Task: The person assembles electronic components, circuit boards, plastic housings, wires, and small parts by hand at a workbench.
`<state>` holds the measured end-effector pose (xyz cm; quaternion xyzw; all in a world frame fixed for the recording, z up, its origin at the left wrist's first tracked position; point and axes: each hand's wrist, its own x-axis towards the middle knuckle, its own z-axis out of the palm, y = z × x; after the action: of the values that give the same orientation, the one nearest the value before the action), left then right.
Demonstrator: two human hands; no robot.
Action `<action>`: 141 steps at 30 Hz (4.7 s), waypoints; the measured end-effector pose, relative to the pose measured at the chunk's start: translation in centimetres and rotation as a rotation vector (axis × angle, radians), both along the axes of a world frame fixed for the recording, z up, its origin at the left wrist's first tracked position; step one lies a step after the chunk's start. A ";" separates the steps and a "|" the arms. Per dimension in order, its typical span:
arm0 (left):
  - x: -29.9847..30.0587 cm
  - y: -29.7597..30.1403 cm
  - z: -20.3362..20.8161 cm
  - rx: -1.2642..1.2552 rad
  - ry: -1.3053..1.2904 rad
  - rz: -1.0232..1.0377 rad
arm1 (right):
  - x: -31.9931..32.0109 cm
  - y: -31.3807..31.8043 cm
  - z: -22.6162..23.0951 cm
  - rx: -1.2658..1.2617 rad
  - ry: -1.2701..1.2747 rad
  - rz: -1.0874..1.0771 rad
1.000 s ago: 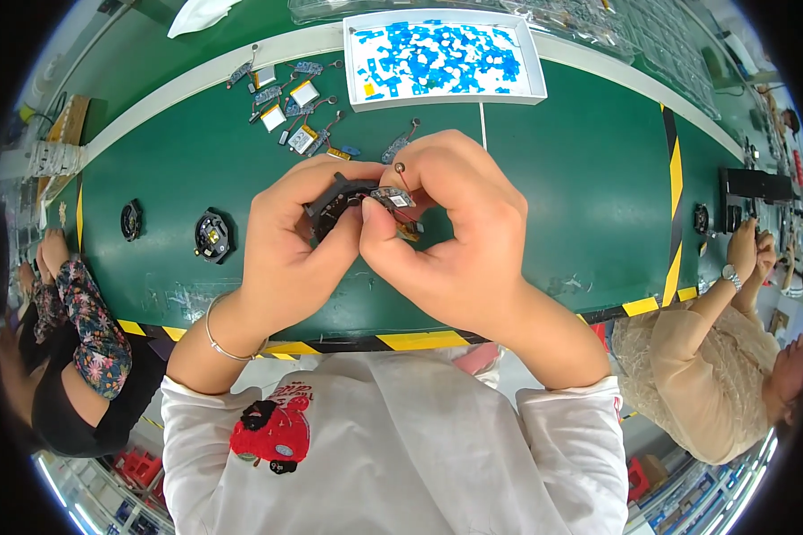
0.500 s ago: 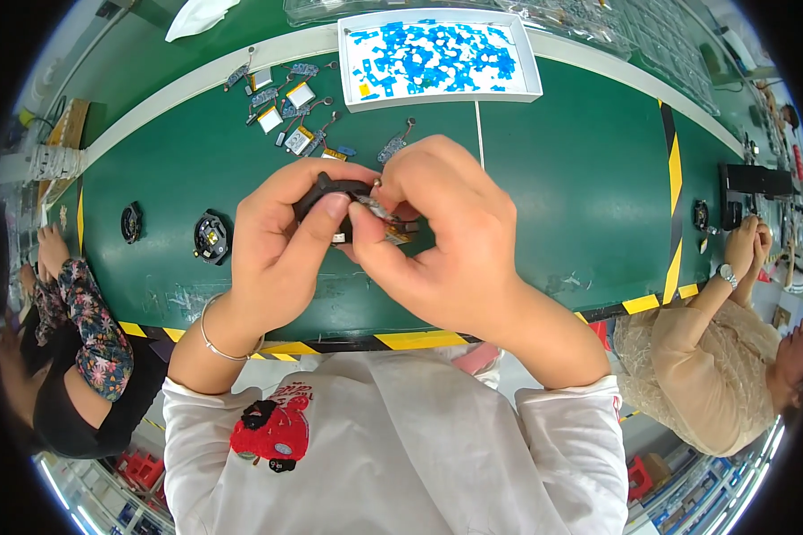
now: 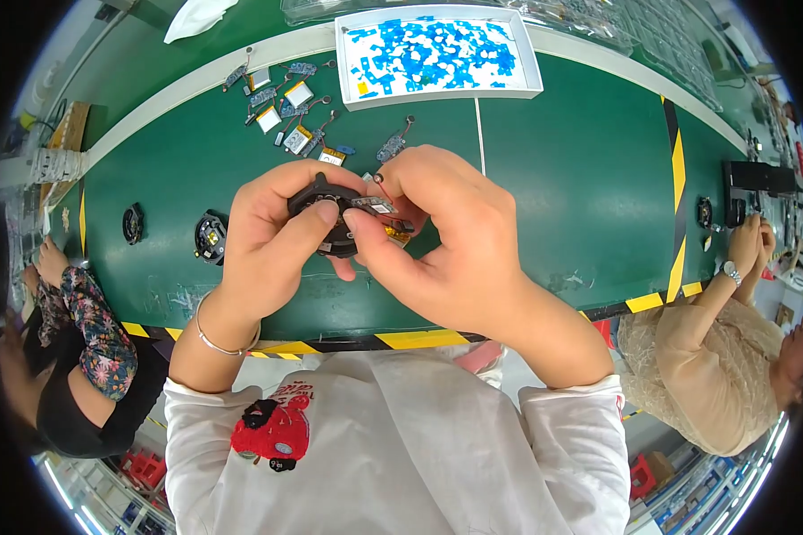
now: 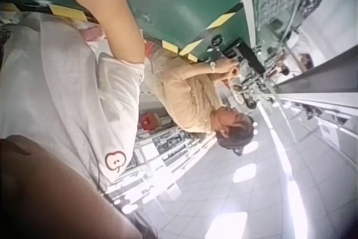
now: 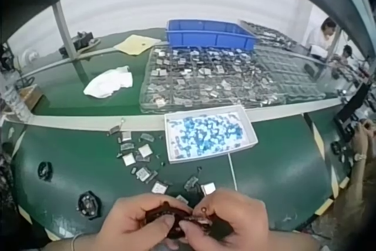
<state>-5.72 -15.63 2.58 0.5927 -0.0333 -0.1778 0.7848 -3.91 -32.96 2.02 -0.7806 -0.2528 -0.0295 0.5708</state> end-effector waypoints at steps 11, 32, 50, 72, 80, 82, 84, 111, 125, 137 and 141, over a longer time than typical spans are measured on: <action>0.4 0.2 0.3 -0.008 0.057 -0.028 | 0.2 -0.4 0.0 -0.021 0.066 0.062; 1.1 0.8 -0.3 -0.178 0.329 -0.017 | 2.4 -2.6 1.3 0.296 0.663 0.197; 0.1 0.5 0.0 0.229 0.049 0.045 | 1.1 -0.8 0.6 -0.135 -0.331 0.070; 1.0 1.4 -1.1 -0.302 0.356 0.206 | 12.9 1.0 -2.1 -0.554 -0.577 0.024; 1.3 2.0 -0.9 -0.308 0.360 0.266 | 11.5 -0.1 1.0 -0.540 -0.467 0.033; 1.1 2.2 -1.1 -0.317 0.373 0.256 | 8.1 0.8 1.8 -0.404 -0.339 0.117; 0.9 2.0 -1.1 -0.318 0.377 0.237 | 5.0 1.5 2.3 -0.237 -0.295 0.204; -0.9 0.7 0.7 -0.266 0.098 0.002 | 1.9 -0.2 0.8 -0.139 -0.502 -0.049; -1.6 0.2 0.6 -0.225 -0.043 0.054 | 1.9 0.1 1.3 -0.148 -0.431 -0.043; -0.6 1.1 0.5 -0.277 0.138 0.101 | 2.1 -0.1 0.7 0.036 -0.257 0.150; 0.0 0.9 0.2 -0.252 0.247 0.181 | 2.1 -0.6 0.4 0.123 -0.100 0.197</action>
<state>-5.75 -14.74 2.78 0.4640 0.0948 -0.1722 0.8638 -1.79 -33.53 2.42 -0.7130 -0.3543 -0.0275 0.6044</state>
